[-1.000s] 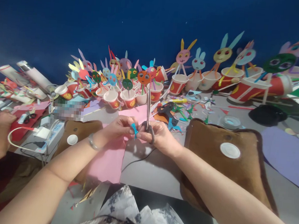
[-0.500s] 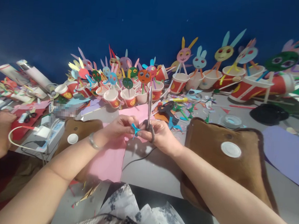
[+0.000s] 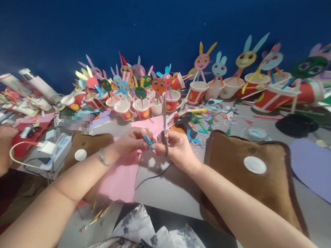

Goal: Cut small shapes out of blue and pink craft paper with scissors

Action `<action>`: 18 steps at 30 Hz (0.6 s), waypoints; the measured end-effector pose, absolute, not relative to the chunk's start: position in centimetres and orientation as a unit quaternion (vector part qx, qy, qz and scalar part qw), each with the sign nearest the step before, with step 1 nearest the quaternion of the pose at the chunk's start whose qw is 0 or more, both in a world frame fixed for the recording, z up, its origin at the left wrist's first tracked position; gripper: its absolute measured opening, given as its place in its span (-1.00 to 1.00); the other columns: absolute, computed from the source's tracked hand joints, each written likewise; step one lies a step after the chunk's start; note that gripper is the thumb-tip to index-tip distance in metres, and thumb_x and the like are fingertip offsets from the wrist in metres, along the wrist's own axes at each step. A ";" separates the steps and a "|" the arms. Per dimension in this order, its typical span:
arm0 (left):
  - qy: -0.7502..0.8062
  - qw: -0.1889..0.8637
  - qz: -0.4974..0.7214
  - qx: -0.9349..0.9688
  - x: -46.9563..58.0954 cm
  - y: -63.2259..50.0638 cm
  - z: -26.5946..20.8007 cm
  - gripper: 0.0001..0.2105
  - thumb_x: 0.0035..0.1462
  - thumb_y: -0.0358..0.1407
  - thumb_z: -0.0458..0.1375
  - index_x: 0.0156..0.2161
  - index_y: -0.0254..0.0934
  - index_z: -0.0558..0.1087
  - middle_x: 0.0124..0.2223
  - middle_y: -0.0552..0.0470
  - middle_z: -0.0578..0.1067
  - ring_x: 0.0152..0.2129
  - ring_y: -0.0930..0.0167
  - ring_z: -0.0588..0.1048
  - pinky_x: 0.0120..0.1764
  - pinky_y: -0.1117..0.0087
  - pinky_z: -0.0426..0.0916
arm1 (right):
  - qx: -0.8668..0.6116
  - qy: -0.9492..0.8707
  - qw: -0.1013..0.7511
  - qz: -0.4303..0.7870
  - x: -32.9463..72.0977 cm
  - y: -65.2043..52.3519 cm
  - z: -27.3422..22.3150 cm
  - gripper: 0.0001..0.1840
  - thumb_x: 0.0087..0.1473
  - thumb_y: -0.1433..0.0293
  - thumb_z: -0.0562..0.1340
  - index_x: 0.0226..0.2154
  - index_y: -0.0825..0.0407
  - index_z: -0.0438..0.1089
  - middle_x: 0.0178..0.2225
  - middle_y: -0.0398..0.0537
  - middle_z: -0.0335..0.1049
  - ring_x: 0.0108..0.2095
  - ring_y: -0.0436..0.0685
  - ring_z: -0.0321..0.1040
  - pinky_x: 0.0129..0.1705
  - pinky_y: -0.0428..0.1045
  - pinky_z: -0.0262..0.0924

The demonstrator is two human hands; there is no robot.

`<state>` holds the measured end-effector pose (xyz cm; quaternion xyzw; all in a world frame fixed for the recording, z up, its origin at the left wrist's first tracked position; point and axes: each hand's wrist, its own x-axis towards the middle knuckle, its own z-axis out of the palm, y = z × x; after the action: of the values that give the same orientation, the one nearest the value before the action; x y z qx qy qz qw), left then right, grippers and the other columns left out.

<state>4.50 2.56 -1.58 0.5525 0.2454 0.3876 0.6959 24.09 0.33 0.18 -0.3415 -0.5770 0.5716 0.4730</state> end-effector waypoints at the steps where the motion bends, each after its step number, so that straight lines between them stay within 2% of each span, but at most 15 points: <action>1: 0.246 0.695 0.389 0.552 4.5 2.5 -1.5 -0.81 -0.04 -0.28 0.41 -0.43 -0.33 0.51 -0.37 0.06 0.44 -0.48 0.51 0.45 -0.39 0.46 0.33 | -0.349 -0.580 0.482 0.556 24.1 0.3 0.1 -0.60 -0.27 0.20 0.54 -0.60 0.05 0.36 -0.62 -0.22 0.29 -0.59 -0.03 0.17 -0.52 -0.08 0.11; 6: 0.269 0.677 0.415 0.545 4.6 2.4 -1.5 -0.83 -0.02 -0.29 0.40 -0.42 -0.32 0.51 -0.35 0.07 0.43 -0.45 0.53 0.45 -0.36 0.48 0.33 | -0.385 -0.598 0.525 0.467 24.1 0.2 -0.3 -0.63 -0.21 0.22 0.51 -0.56 0.04 0.35 -0.53 -0.20 0.29 -0.53 -0.03 0.15 -0.48 -0.08 0.08; 13: 0.268 0.665 0.446 0.535 4.8 2.8 -1.9 -0.81 -0.07 -0.30 0.43 -0.42 -0.31 0.51 -0.38 0.08 0.45 -0.40 0.50 0.46 -0.28 0.45 0.35 | -0.372 -0.629 0.546 0.409 24.0 0.0 -0.9 -0.64 -0.14 0.29 0.49 -0.56 0.02 0.29 -0.48 -0.18 0.28 -0.46 0.01 0.19 -0.41 -0.06 0.12; 18: 0.274 0.662 0.460 0.525 5.0 2.7 -1.8 -0.80 -0.11 -0.30 0.44 -0.42 -0.31 0.52 -0.38 0.08 0.48 -0.39 0.50 0.46 -0.24 0.43 0.35 | -0.373 -0.648 0.549 0.374 24.0 -0.3 -0.8 -0.68 -0.13 0.26 0.48 -0.52 0.00 0.34 -0.43 -0.14 0.33 -0.43 0.04 0.24 -0.37 -0.03 0.18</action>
<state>5.04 2.71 -1.83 0.5252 0.2735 0.4598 0.6617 23.95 -0.27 -0.79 -0.3730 -0.6479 0.3737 0.5490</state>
